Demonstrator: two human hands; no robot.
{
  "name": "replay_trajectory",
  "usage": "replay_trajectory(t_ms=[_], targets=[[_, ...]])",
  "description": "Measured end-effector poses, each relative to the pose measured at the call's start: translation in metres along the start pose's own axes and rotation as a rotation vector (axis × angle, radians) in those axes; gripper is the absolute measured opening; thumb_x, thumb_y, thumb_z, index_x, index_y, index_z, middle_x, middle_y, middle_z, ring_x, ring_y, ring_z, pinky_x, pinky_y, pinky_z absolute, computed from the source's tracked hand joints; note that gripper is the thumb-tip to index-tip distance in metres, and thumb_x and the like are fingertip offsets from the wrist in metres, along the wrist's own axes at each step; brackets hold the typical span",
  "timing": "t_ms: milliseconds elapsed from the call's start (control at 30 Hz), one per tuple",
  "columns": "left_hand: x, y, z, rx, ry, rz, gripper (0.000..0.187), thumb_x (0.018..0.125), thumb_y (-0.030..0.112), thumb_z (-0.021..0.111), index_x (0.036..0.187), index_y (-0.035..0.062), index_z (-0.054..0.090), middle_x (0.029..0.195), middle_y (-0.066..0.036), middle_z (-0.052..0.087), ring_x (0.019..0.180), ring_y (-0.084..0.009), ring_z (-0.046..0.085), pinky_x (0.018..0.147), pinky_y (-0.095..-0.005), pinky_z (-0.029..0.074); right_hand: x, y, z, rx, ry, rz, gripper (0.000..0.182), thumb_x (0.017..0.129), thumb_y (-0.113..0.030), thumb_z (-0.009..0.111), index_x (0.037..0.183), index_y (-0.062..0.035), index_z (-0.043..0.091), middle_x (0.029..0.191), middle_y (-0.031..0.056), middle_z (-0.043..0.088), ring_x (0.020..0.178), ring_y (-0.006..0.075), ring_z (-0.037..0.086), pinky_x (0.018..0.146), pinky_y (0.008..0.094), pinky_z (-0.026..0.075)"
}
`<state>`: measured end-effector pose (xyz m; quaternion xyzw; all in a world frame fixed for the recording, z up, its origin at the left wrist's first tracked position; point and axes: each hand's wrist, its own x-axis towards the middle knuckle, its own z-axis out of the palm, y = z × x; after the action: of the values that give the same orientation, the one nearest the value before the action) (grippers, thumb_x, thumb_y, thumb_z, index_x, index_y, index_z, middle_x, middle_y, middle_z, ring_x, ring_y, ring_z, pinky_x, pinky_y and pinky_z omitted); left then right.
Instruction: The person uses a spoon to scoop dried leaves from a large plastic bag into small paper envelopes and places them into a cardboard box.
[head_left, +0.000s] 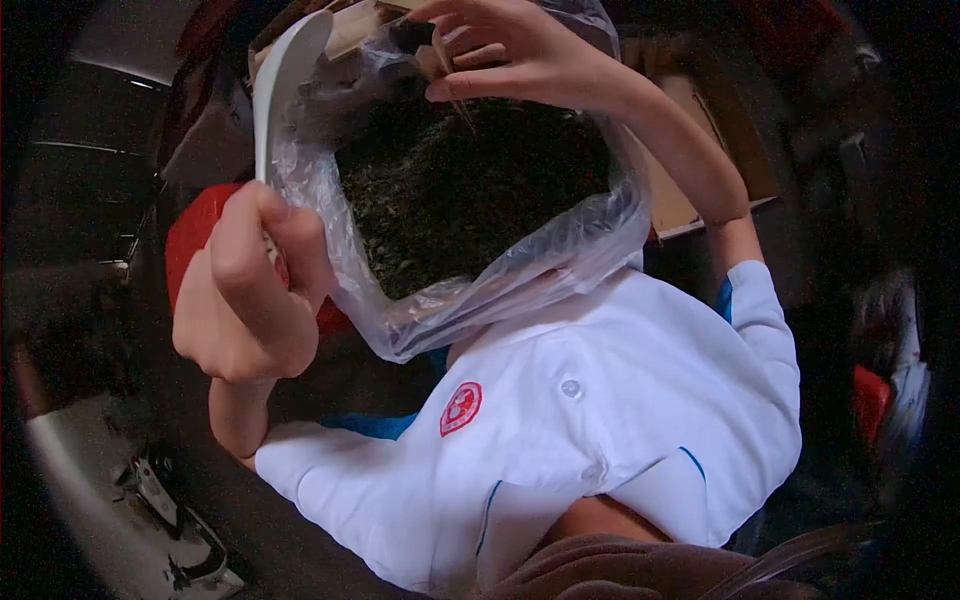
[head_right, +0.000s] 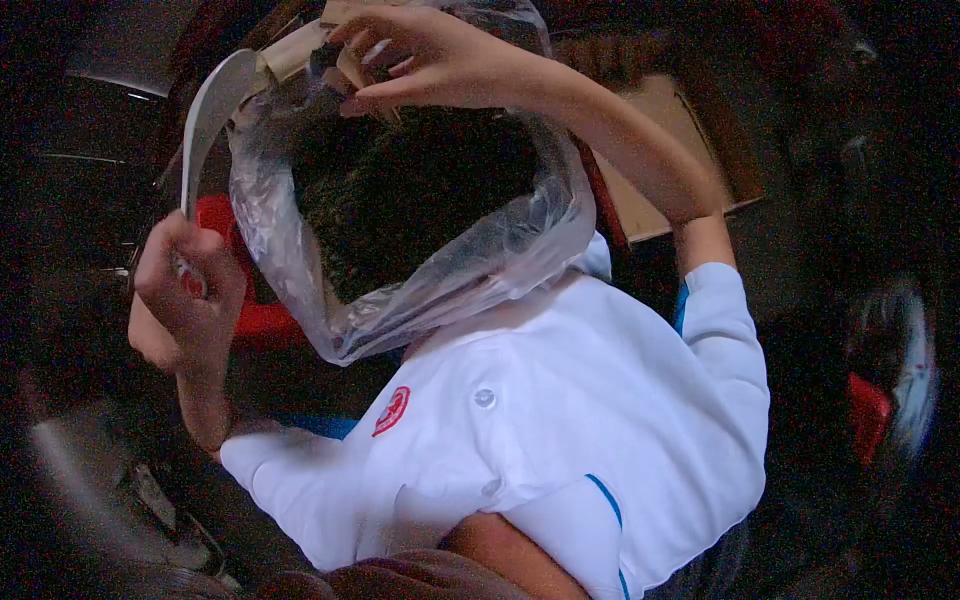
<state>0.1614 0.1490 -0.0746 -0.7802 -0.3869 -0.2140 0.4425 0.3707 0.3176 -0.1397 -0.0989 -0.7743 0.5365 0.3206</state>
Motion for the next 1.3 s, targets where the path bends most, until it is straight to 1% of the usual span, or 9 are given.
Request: replay_trajectory(t_ms=[67,133,267,367,433,600,767,867,1300], targets=[[-0.009,0.004,0.002,0.019,0.003,-0.039,0.016,0.074,-0.003,0.064,0.087,-0.0053,0.055,0.072,-0.004,0.060,0.045,-0.0137,0.052,0.042,-0.0245,0.043,-0.001,0.003,-0.006,0.079,-0.005,-0.059,0.051,0.085,-0.010,0.065,0.128,-0.0041,0.039,0.092,0.0026,0.048,0.085,0.0101,0.052,0.077,0.0228,0.049],[-0.013,0.007,-0.003,-0.001,-0.042,-0.097,0.015,0.076,-0.002,0.063,0.088,-0.0046,0.054,0.073,-0.005,0.061,0.046,-0.0152,0.054,0.043,-0.0258,0.045,0.002,0.005,-0.024,0.016,0.107,-0.284,0.048,0.084,-0.008,0.065,0.127,-0.0058,0.044,0.093,0.0042,0.056,0.084,0.0110,0.058,0.076,0.0260,0.053],[-0.031,0.011,-0.005,0.040,0.023,-0.244,0.011,0.080,0.000,0.060,0.089,-0.0022,0.054,0.074,-0.008,0.064,0.050,-0.0191,0.060,0.045,-0.0280,0.048,-0.027,-0.046,-0.077,-0.440,0.352,-0.442,0.050,0.081,-0.012,0.070,0.126,-0.0090,0.047,0.094,0.0064,0.061,0.087,0.0146,0.063,0.077,0.0287,0.055],[-0.049,0.013,-0.006,0.095,0.009,-0.331,0.008,0.084,0.005,0.057,0.090,-0.0011,0.055,0.075,-0.009,0.065,0.054,-0.0221,0.063,0.046,-0.0288,0.049,-0.061,-0.053,-0.115,-0.468,0.580,-0.329,0.053,0.078,-0.013,0.073,0.125,-0.0095,0.047,0.093,0.0058,0.061,0.085,0.0139,0.062,0.078,0.0304,0.055],[-0.058,0.014,-0.005,0.120,0.027,-0.361,0.008,0.086,0.007,0.056,0.089,-0.0002,0.055,0.074,-0.009,0.065,0.054,-0.0223,0.064,0.045,-0.0292,0.049,-0.090,-0.046,-0.138,-0.580,0.709,-0.117,0.054,0.076,-0.014,0.075,0.123,-0.0081,0.048,0.093,0.0057,0.061,0.084,0.0139,0.062,0.076,0.0313,0.054],[-0.061,0.016,-0.006,0.209,-0.032,-0.437,0.008,0.087,0.009,0.055,0.087,0.0007,0.056,0.072,-0.009,0.066,0.054,-0.0214,0.064,0.044,-0.0294,0.049,-0.176,0.085,-0.234,-0.861,0.938,0.284,0.049,0.069,-0.006,0.068,0.115,-0.0063,0.051,0.085,0.0085,0.062,0.080,0.0179,0.062,0.071,0.0320,0.050],[-0.057,0.009,-0.006,0.249,-0.065,-0.364,0.007,0.086,0.007,0.056,0.086,0.0002,0.056,0.072,-0.008,0.066,0.054,-0.0205,0.064,0.044,-0.0284,0.049,-0.229,0.186,-0.278,-1.025,0.966,0.532,0.047,0.074,-0.010,0.071,0.116,-0.0045,0.051,0.092,0.0103,0.064,0.085,0.0190,0.063,0.071,0.0311,0.051],[-0.057,0.006,-0.005,0.203,-0.079,-0.331,0.006,0.086,0.005,0.056,0.086,-0.0004,0.057,0.073,-0.008,0.065,0.054,-0.0208,0.064,0.044,-0.0286,0.049,-0.248,0.234,-0.303,-1.162,0.864,0.756,0.061,0.074,-0.027,0.075,0.124,-0.0053,0.046,0.114,0.0126,0.057,0.104,0.0261,0.057,0.089,0.0378,0.049],[-0.058,0.007,-0.006,0.128,-0.167,-0.389,0.007,0.086,0.002,0.055,0.087,-0.0043,0.057,0.071,-0.011,0.064,0.052,-0.0222,0.062,0.042,-0.0305,0.047,-0.258,0.278,-0.328,-1.271,0.814,0.728,0.067,0.069,-0.034,0.077,0.123,-0.0070,0.049,0.109,0.0165,0.061,0.101,0.0318,0.059,0.086,0.0384,0.048]])
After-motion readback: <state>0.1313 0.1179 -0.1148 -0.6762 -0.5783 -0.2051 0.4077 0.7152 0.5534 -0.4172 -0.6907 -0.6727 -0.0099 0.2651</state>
